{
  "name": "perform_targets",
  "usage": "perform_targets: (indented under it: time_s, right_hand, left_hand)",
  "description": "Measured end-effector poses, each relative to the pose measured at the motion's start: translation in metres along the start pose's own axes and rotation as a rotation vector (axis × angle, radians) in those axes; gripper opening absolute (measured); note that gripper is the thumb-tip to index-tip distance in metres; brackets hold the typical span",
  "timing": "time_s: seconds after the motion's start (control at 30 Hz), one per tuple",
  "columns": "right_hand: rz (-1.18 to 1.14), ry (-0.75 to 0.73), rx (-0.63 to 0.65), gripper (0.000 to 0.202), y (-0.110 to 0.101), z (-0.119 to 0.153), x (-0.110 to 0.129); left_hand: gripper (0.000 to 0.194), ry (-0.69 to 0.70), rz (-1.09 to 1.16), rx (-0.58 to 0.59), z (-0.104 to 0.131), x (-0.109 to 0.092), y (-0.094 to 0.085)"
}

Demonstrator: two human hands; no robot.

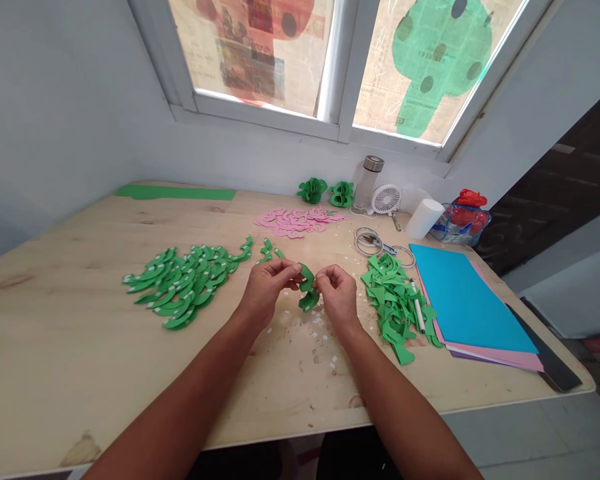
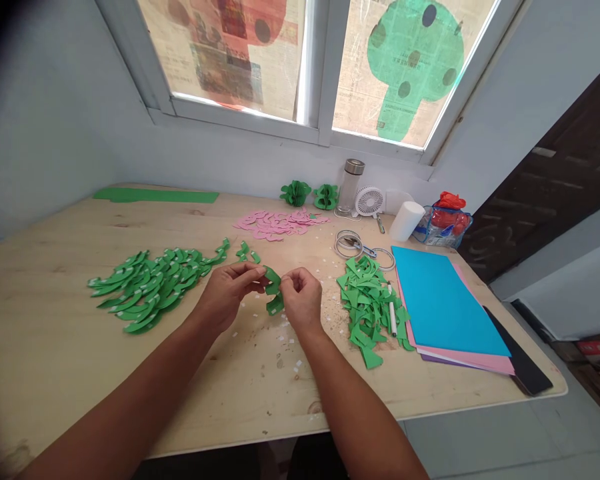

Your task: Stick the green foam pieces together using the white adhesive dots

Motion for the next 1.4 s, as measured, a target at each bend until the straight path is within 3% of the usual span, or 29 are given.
perform_targets:
  time_s: [0.23,0.53,0.8,1.03,1.4]
  right_hand:
    - [-0.075,0.050,-0.175,0.013,-0.012,-0.013,-0.010]
    - [-0.010,0.022,-0.109,0.020,-0.011,-0.013,-0.011]
    - [-0.125,0.037,0.135,0.021,0.003,-0.003,0.001]
    - [-0.185,0.078,0.013,0.009,-0.004,-0.006,-0.002]
    - [-0.132,0.108,-0.048,0.015,-0.004,-0.011,-0.010]
  left_hand:
    - [0.017,-0.103,0.126,-0.050,-0.003,-0.001,-0.006]
    - [0.017,-0.133,0.190,-0.044,-0.004,-0.003,-0.009]
    - [0.016,-0.121,0.227,-0.040,-0.005,-0.003,-0.010]
    - [0.016,-0.125,0.215,-0.060,-0.005,-0.003,-0.011]
    - [0.018,-0.134,0.234,-0.051,-0.005,-0.002,-0.010]
Point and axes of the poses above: each hand's wrist, its own z-axis away from the middle knuckle, its own y-axis out of the palm, x = y × z, the point moved 2 cm from there along -z, towards the middle knuckle, and after that the axes turned 12 degrees about z, right-handed, at the moved point
